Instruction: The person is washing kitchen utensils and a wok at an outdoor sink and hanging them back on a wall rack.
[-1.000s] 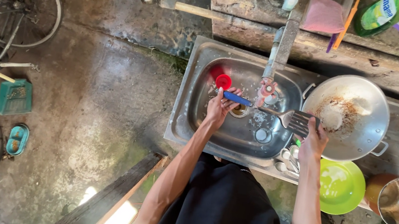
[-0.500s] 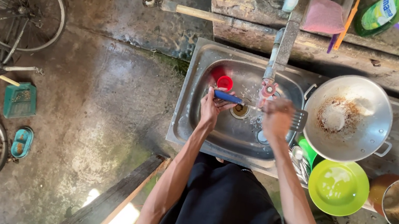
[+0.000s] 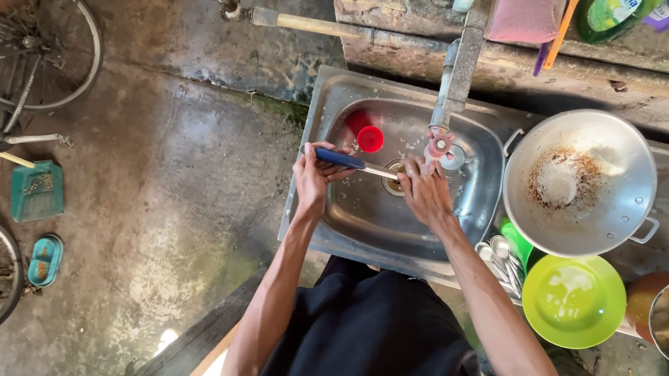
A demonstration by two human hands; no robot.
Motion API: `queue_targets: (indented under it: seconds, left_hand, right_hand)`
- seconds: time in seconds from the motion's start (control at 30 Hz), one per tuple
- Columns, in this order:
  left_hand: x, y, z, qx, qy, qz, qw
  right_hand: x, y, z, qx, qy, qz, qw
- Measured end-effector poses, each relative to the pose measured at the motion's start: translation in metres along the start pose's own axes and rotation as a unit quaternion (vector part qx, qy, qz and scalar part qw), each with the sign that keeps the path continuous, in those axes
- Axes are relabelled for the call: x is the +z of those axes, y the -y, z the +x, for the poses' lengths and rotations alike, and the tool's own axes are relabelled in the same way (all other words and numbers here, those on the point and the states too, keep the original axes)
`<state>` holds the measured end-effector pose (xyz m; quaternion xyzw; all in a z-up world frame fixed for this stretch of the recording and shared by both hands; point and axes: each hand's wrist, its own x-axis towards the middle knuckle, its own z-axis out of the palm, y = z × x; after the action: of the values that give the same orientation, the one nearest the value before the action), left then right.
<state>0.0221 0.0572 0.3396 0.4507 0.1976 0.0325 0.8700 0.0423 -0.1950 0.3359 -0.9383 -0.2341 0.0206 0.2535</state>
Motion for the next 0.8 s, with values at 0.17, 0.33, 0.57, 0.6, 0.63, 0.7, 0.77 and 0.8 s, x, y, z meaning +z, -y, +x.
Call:
queue_targets:
  seconds: [0.17, 0.33, 0.57, 0.6, 0.63, 0.7, 0.77, 0.8]
  left_hand:
    - [-0.005, -0.009, 0.000, 0.013, -0.006, 0.008, 1.000]
    - [-0.013, -0.018, 0.000, 0.001, -0.029, 0.010, 1.000]
    - [-0.021, -0.043, -0.006, 0.034, -0.035, 0.022, 0.999]
    - [-0.024, -0.045, -0.007, 0.027, -0.048, 0.006, 0.998]
    - [-0.027, -0.048, -0.007, 0.027, -0.048, 0.006, 0.998]
    - [-0.031, -0.054, -0.009, 0.037, -0.051, 0.016, 0.998]
    - [-0.038, -0.056, -0.007, 0.046, -0.040, 0.007, 0.998]
    - [-0.041, -0.057, -0.006, 0.055, -0.029, -0.002, 0.998]
  right_hand:
    - [-0.001, -0.002, -0.002, 0.020, -0.036, 0.007, 0.999]
    - [0.001, -0.003, -0.003, 0.043, -0.027, -0.005, 0.999]
    - [0.002, -0.002, -0.003, 0.036, -0.040, 0.044, 0.998]
    - [0.003, -0.002, -0.003, 0.028, -0.049, 0.061, 0.997]
    - [0.005, -0.001, -0.002, 0.027, -0.049, 0.061, 0.997]
    - [0.008, 0.000, 0.000, 0.112, -0.032, 0.162, 0.980]
    - [0.034, -0.018, -0.005, 0.149, -0.048, 0.232, 0.960]
    - [0.048, -0.027, -0.007, 0.187, -0.063, 0.300, 0.933]
